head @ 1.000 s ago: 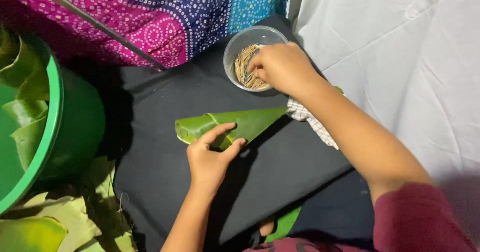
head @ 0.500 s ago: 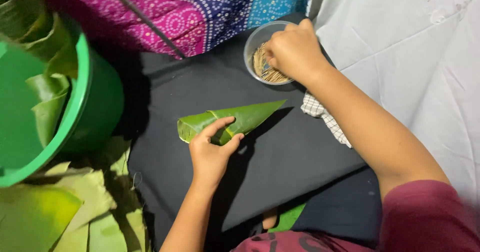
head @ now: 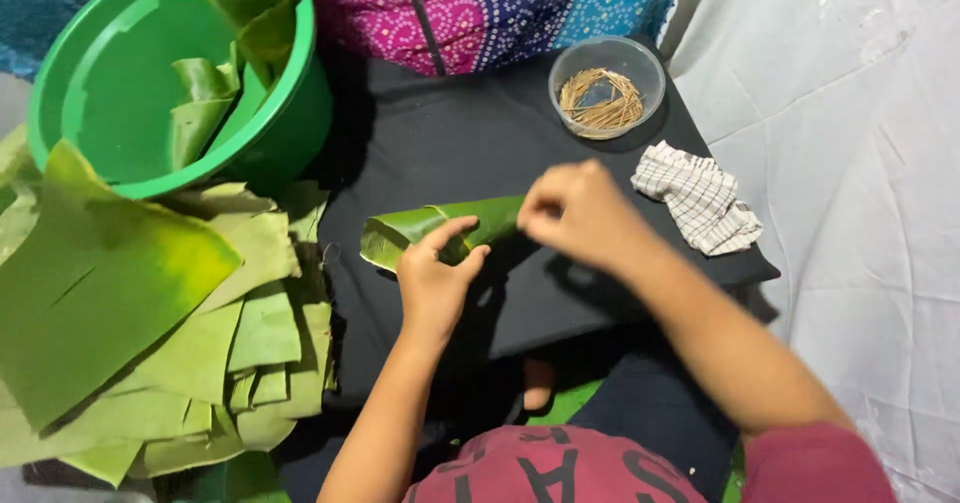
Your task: Cleaning banana leaves with a cloth and folding them into cones, then securing them with toothpicks.
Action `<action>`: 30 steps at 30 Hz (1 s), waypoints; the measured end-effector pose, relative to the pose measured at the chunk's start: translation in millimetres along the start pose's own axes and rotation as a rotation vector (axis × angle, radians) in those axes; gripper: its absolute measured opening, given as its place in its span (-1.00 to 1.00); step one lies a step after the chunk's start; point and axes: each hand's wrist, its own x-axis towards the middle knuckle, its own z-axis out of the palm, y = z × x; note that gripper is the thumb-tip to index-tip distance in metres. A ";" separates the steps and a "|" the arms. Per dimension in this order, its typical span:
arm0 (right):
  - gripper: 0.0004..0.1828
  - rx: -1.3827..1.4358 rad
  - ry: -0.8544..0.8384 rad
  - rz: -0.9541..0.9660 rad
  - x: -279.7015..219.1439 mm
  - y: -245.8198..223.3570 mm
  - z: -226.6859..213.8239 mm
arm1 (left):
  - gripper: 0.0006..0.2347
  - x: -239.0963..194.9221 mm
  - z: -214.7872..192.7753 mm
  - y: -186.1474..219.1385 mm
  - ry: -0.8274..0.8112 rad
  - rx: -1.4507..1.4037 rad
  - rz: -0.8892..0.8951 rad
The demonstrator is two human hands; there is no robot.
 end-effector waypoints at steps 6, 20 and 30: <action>-0.86 -0.160 0.039 -0.025 -35.8 -35.3 24.6 | -0.62 -39.0 -11.7 1.0 0.085 0.068 0.193; -0.88 -0.274 0.068 0.017 -61.2 -58.5 47.5 | -0.60 -57.1 -28.2 -1.7 0.091 0.079 0.422; -0.91 -0.298 0.111 0.014 -78.3 -58.9 62.9 | -0.60 -68.5 -25.5 -15.4 0.214 0.248 0.515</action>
